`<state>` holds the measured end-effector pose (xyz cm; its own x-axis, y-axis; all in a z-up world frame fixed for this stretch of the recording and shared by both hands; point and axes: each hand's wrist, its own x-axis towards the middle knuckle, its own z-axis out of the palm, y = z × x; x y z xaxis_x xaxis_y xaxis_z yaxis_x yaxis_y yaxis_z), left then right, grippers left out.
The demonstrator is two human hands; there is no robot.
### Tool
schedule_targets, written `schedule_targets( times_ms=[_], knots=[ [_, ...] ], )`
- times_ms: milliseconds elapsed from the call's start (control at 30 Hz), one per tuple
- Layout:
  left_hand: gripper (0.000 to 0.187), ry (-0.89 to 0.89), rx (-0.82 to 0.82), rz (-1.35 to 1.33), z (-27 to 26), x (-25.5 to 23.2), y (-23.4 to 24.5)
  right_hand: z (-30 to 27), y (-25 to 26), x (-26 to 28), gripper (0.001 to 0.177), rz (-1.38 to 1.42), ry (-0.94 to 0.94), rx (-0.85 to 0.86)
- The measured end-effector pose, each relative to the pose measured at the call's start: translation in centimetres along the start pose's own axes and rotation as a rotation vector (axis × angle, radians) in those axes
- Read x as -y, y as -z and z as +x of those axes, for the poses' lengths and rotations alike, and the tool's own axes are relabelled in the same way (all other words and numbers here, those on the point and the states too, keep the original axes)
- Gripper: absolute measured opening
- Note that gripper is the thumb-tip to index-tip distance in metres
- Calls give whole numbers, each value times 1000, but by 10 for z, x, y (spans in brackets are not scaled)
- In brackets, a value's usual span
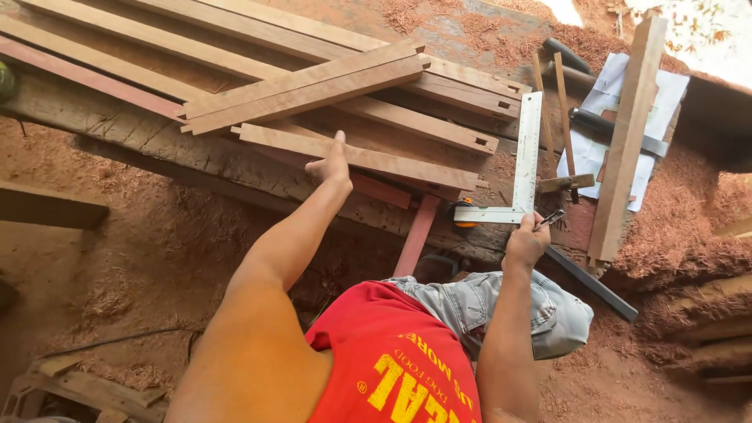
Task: The person measures and marks wooden planks on a workbench using a tape measure, a pencil, and a try square. They repeatedly measure the length of the wood, mark the measurements, and use the square to draw straight lines across the planks.
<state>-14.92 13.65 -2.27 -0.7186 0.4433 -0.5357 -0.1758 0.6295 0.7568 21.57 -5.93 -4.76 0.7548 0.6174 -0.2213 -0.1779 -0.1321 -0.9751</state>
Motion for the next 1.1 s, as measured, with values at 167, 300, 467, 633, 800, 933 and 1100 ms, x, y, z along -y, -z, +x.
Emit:
schedule_targets(
  times_ms=[167,300,467,633,800,933,1100],
  knots=[
    [108,44,44,-60,7,9,-3,-4,0,1,17,54,-39,-16],
    [94,-72,187,-246,-48,-24,42,-1,5,-4,15,-15,-67,-192],
    [89,-667,471,-370,-69,-114,73,11,20,-38,21,37,-2,-154],
    [64,-1355,577,-558,-89,-211,84,3,8,-21,22,88,1,-107],
    [35,-2108,211,814,-114,-206,68,7,9,-30,22,106,-16,-118],
    [64,-1772,777,1038,-107,-132,44,3,14,-25,22,115,-5,-119],
    [62,-1882,736,1200,-54,-68,46,2,21,-26,23,61,-37,-146]
  ],
)
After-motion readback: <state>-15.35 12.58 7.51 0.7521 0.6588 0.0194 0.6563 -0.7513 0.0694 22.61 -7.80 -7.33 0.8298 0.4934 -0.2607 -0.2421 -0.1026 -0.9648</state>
